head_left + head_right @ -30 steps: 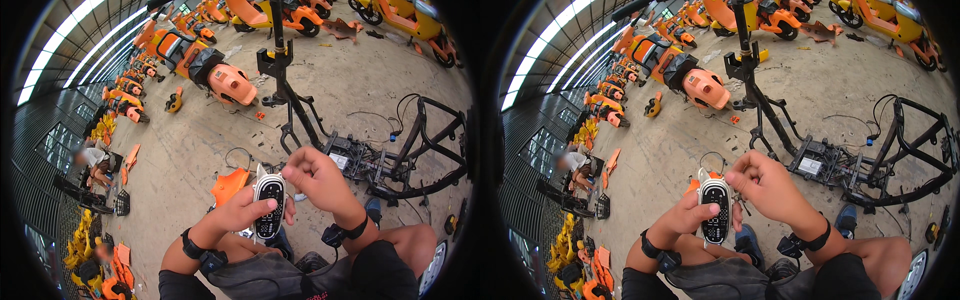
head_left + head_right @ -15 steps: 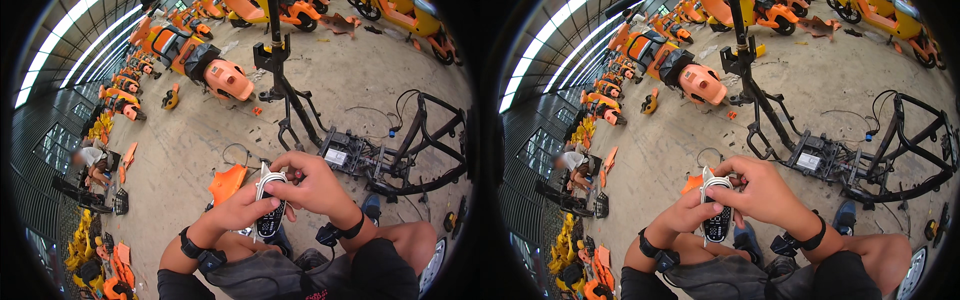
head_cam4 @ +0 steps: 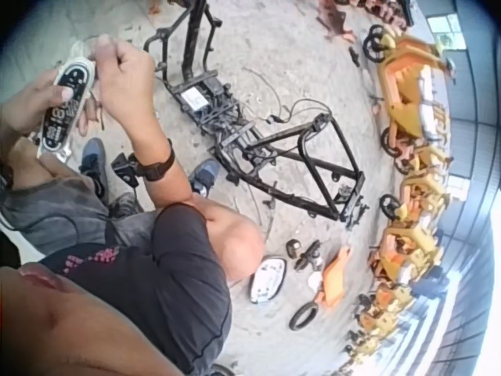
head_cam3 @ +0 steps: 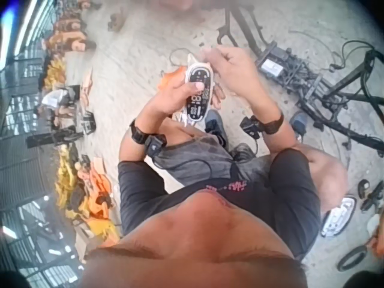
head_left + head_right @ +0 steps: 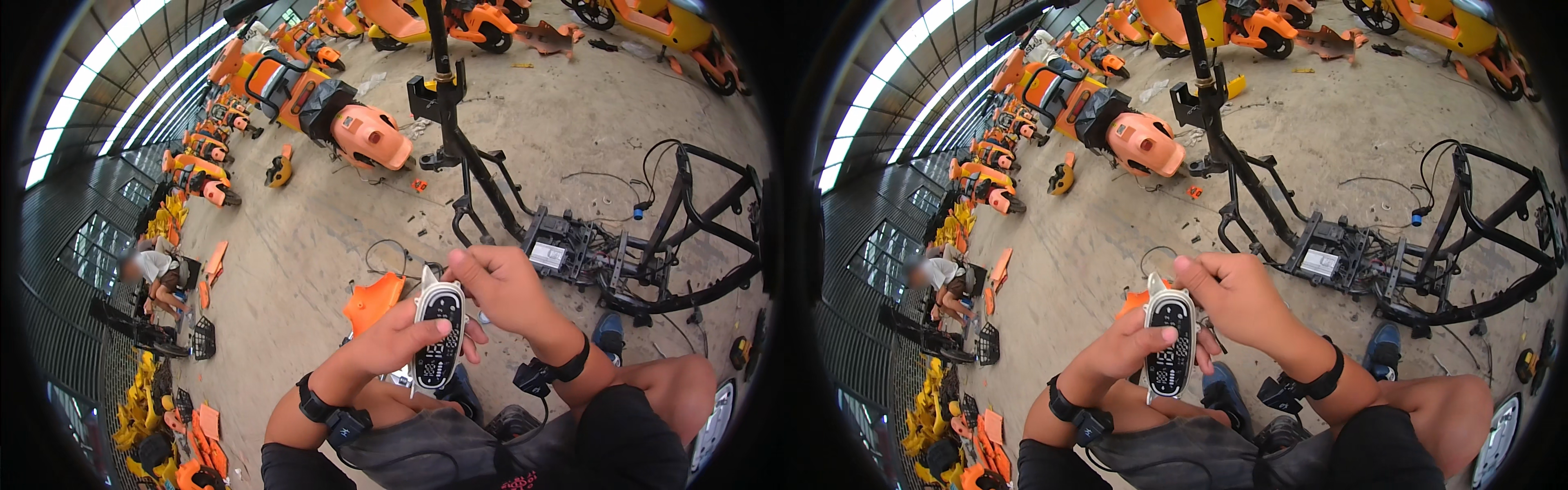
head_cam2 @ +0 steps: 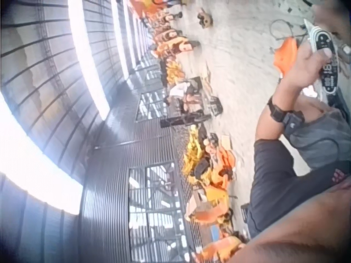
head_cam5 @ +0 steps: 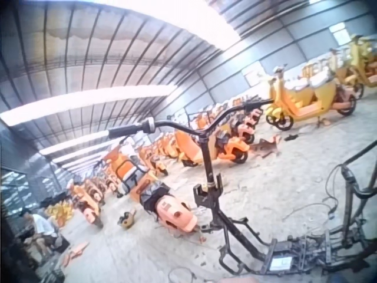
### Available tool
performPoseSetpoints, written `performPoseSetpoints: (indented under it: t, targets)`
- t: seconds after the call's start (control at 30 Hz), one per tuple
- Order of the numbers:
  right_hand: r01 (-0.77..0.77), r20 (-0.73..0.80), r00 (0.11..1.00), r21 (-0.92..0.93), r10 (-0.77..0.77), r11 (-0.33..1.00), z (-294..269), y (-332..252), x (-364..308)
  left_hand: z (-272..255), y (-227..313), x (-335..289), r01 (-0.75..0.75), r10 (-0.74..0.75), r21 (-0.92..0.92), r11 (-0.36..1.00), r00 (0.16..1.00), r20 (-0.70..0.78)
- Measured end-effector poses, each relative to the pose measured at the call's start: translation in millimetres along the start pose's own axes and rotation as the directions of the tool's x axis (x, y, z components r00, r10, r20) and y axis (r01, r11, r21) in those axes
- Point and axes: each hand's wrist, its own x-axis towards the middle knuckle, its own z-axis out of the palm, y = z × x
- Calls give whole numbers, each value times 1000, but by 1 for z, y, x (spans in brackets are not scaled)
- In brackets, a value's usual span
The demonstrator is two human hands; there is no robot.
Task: The person assembles a scooter digital display unit by hand, using a screwdriver to fasten screws into the casing. They then attach a black plastic cover to the display and inspect the assembled unit.
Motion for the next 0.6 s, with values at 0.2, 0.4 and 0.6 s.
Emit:
performPoseSetpoints:
  t: [0.2, 0.4, 0.6]
  targets:
    - [-10, 92, 996, 223, -11, 975, -3, 6, 2, -5, 4, 4, -57, 47, -92, 994, 993, -107]
    - [-47, 79, 996, 30, 44, 998, 6, -4, 3, -5, -5, 10, -83, 88, 32, 996, 983, -164]
    - [41, 13, 999, -238, -39, 970, 5, 1, 7, -7, -5, 6, -88, 70, -67, 994, 971, -228]
